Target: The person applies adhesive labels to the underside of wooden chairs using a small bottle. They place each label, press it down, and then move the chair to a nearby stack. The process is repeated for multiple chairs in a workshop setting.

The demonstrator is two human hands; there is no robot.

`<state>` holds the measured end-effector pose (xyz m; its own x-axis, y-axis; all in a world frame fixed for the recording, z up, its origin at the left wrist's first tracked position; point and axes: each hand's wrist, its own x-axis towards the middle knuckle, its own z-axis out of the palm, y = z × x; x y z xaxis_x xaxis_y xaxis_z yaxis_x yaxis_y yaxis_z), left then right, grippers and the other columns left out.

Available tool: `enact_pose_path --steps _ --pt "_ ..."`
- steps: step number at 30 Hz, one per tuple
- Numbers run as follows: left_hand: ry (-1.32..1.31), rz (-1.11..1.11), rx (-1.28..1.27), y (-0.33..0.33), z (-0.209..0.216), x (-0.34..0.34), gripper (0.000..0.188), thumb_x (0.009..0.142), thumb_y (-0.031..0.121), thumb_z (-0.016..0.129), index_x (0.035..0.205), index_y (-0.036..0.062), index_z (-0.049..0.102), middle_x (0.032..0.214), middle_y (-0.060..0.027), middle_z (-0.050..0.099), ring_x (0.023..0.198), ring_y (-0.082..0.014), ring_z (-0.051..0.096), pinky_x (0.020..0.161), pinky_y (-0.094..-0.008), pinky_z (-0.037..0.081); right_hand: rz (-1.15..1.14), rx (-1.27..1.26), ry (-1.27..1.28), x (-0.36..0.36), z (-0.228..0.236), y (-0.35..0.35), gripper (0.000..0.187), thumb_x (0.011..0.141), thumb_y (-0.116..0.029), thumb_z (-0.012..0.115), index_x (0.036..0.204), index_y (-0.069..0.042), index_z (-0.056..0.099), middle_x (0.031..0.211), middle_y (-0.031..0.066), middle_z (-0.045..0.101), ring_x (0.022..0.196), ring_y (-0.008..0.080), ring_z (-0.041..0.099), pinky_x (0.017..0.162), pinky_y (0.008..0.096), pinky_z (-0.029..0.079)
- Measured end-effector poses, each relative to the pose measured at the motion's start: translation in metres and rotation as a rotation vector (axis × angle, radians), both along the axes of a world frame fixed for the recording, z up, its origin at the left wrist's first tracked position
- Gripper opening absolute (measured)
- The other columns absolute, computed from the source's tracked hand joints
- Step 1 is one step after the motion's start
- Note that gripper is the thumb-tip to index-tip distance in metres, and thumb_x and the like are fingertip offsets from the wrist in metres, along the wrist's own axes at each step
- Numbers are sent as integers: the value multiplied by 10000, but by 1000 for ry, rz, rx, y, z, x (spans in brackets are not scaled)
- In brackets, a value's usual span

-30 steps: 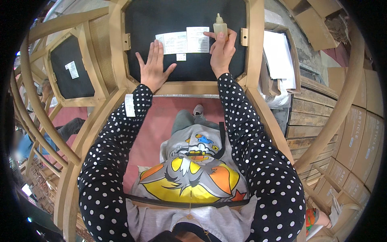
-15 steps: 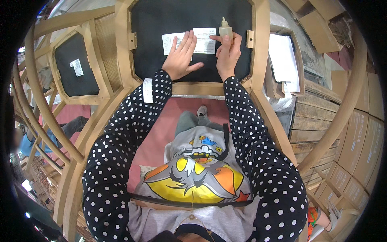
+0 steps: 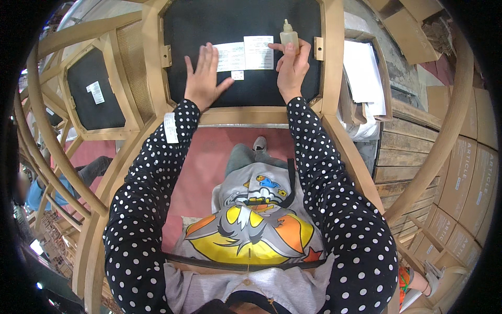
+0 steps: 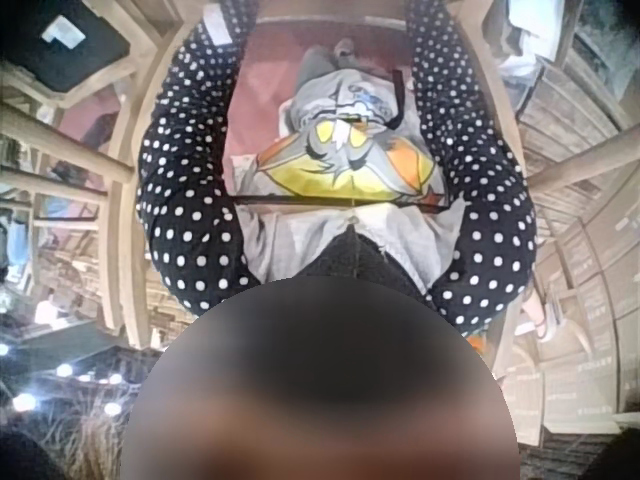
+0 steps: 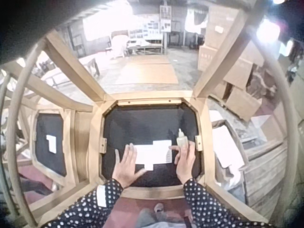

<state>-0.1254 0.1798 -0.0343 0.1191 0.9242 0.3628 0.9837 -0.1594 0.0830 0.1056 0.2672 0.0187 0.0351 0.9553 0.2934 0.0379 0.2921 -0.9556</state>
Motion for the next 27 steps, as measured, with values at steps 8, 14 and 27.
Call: enact_pose_path --steps 8,14,27 --pt "57 -90 -10 4 0 24 1004 907 674 582 1594 3 289 1678 -166 270 1554 -248 273 1118 -809 -40 29 -11 44 -4 6 -3 376 1098 -365 430 1190 -2 462 925 163 771 460 53 480 439 203 381" --pt "-141 -98 109 31 5 61 1050 892 676 597 1579 -51 279 1662 -210 280 1545 -299 287 1141 -788 41 33 42 96 -5 7 0 381 1097 -378 428 1187 -8 452 930 169 767 460 53 469 443 201 375" --pt "-303 -383 -85 28 18 25 830 986 460 586 1599 6 258 1671 -196 258 1563 -311 224 1245 -589 159 469 -100 288 -50 45 -36 416 1104 -424 429 1258 -38 409 1115 177 717 583 65 509 556 205 443"
